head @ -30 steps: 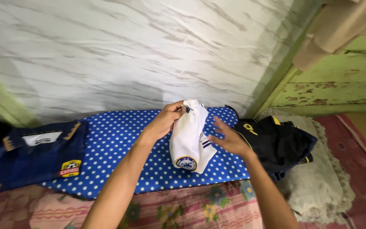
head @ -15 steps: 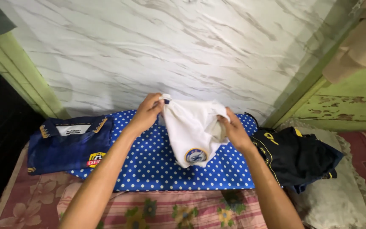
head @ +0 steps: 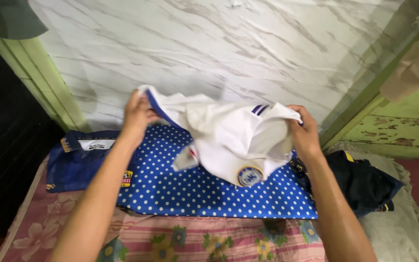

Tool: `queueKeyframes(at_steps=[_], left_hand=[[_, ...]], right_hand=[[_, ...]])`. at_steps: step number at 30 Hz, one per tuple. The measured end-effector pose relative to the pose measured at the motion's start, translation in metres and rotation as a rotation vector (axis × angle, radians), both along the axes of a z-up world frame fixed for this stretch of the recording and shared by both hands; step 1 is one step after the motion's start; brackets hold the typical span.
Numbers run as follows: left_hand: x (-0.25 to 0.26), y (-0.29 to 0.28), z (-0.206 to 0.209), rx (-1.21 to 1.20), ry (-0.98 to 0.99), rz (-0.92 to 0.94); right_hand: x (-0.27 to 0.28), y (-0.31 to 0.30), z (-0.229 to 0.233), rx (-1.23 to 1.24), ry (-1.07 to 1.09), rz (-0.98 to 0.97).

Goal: Folding a white football jersey on a blue polka-dotted ironing board.

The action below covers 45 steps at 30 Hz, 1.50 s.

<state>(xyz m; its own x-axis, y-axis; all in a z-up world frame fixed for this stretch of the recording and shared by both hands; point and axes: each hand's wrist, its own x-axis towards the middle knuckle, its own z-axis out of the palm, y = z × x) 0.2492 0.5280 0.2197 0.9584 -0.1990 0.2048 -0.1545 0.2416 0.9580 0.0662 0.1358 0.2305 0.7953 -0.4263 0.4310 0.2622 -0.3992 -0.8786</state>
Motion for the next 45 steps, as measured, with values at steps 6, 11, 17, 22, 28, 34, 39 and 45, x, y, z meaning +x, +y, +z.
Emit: queueKeyframes(at_steps=[6,11,17,22,28,34,39,45], left_hand=[[0.03,0.028,-0.023,0.073,-0.093,0.055],[0.054,0.022,-0.055,0.294,-0.242,0.226],[-0.036,-0.039,-0.023,0.481,-0.684,-0.223],[-0.073,-0.085,-0.043,0.613,-0.9,-0.525],[-0.061,-0.074,-0.015,0.621,-0.693,-0.336],[-0.07,-0.053,0.059,0.445,-0.594,-0.136],[-0.069,-0.047,0.074,0.424,-0.624,0.032],[-0.07,-0.046,0.087,0.505,-0.569,0.045]], right_hand=[[-0.014,0.01,0.021,-0.175,0.104,0.043],[-0.019,0.034,0.041,-0.221,0.157,0.148],[-0.012,0.068,0.045,-0.233,0.156,0.287],[-0.012,0.086,0.049,-0.284,0.139,0.324],[-0.007,0.045,0.017,-0.367,0.05,0.322],[-0.005,0.042,-0.017,-0.291,0.509,0.34],[-0.007,0.059,-0.028,-0.003,0.433,0.884],[-0.012,0.114,-0.036,-0.394,0.477,0.494]])
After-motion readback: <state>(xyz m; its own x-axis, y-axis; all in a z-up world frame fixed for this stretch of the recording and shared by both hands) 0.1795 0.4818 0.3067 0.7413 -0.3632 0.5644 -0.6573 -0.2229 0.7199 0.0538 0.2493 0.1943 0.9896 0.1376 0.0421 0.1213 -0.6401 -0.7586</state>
